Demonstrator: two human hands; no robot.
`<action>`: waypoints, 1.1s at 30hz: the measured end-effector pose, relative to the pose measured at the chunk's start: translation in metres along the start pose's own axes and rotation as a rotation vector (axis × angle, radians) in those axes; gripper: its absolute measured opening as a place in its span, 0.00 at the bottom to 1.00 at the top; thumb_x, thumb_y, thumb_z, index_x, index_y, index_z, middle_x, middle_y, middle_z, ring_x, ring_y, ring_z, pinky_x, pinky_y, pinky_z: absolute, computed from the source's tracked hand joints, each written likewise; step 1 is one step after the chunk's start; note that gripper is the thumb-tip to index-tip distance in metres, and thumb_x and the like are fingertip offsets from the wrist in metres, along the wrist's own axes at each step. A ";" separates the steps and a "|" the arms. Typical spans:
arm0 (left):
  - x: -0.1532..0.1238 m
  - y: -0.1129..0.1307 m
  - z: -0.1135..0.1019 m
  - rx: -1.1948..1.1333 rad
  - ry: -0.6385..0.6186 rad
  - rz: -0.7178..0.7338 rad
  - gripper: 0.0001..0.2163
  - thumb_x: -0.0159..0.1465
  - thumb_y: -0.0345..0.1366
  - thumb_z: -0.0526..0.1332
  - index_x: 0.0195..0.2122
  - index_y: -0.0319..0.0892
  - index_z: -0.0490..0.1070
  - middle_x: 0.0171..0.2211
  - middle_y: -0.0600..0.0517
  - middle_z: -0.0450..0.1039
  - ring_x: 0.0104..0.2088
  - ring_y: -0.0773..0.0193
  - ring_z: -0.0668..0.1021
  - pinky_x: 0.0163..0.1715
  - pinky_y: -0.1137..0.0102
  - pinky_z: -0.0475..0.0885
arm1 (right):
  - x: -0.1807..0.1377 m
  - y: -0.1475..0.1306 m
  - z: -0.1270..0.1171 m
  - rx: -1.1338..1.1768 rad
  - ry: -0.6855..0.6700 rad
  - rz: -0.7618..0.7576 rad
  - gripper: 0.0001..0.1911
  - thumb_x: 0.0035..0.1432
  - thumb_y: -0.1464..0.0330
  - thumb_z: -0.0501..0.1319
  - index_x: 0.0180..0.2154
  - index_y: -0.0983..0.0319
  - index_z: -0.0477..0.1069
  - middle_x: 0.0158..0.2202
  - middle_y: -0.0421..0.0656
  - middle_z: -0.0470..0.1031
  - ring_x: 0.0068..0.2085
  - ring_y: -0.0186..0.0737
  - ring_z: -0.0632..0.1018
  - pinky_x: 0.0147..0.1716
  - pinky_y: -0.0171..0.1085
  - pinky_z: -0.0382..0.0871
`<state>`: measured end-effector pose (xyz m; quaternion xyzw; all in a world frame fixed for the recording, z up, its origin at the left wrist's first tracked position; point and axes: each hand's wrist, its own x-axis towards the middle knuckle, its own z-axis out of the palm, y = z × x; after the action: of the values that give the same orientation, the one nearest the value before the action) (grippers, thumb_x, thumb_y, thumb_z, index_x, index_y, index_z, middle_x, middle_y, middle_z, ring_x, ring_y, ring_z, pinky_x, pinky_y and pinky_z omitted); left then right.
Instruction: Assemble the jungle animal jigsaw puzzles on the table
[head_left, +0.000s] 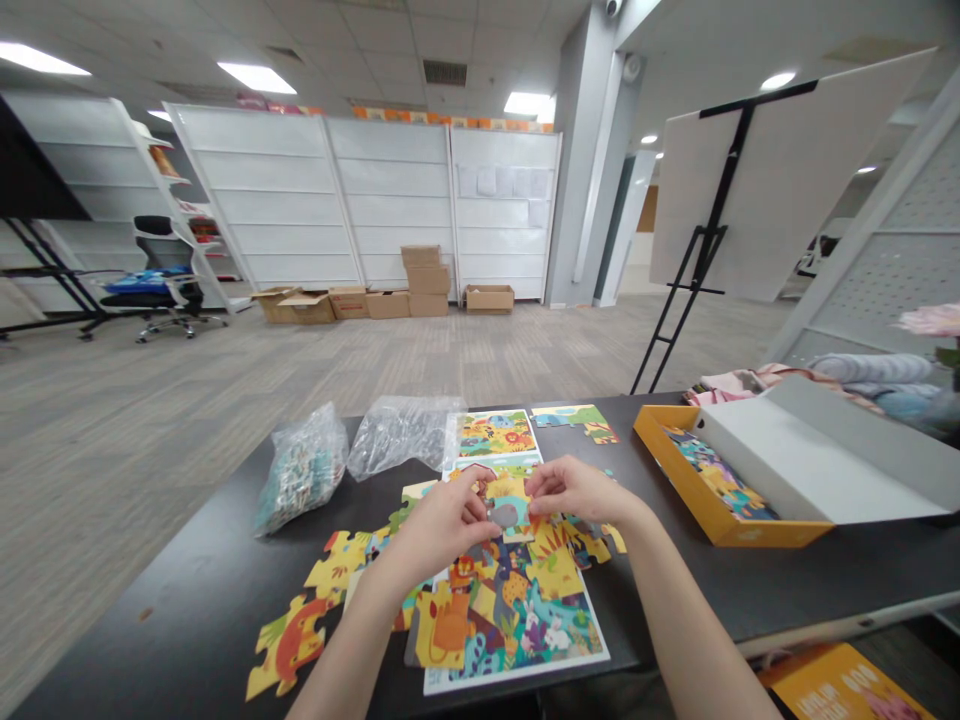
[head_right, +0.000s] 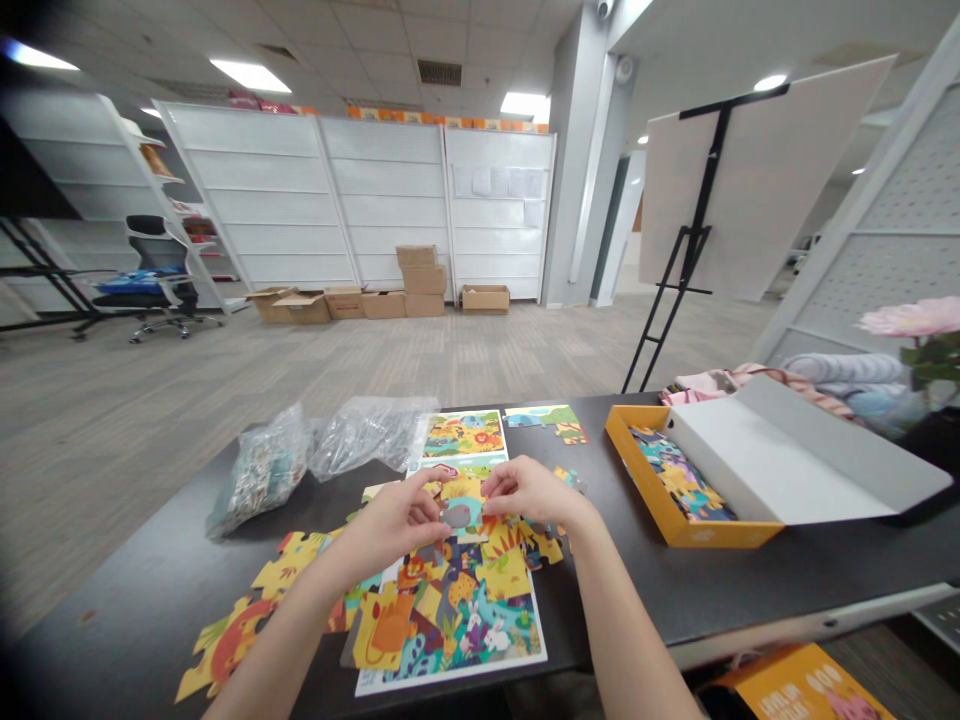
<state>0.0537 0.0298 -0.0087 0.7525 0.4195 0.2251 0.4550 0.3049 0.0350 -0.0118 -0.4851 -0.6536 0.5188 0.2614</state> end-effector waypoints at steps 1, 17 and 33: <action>0.000 -0.001 0.000 0.011 0.003 0.001 0.25 0.56 0.39 0.66 0.55 0.45 0.65 0.28 0.56 0.78 0.29 0.59 0.82 0.29 0.70 0.73 | 0.000 0.000 0.000 -0.013 0.005 -0.001 0.16 0.45 0.60 0.73 0.33 0.62 0.75 0.29 0.41 0.80 0.32 0.41 0.80 0.33 0.36 0.71; -0.007 0.003 -0.006 0.216 0.062 0.035 0.26 0.55 0.45 0.70 0.53 0.44 0.67 0.30 0.56 0.78 0.28 0.62 0.80 0.29 0.71 0.68 | -0.005 -0.015 0.005 0.077 -0.005 -0.004 0.16 0.48 0.58 0.71 0.34 0.63 0.75 0.26 0.41 0.79 0.26 0.37 0.77 0.30 0.36 0.70; -0.005 -0.003 -0.003 0.151 0.078 0.074 0.27 0.57 0.36 0.66 0.58 0.46 0.63 0.35 0.55 0.76 0.30 0.64 0.80 0.30 0.71 0.72 | -0.002 -0.015 0.008 0.090 0.036 0.012 0.15 0.48 0.60 0.71 0.33 0.64 0.73 0.25 0.41 0.78 0.26 0.36 0.77 0.29 0.35 0.69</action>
<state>0.0471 0.0278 -0.0094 0.7903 0.4247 0.2386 0.3715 0.2929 0.0302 0.0001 -0.4862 -0.6216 0.5404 0.2917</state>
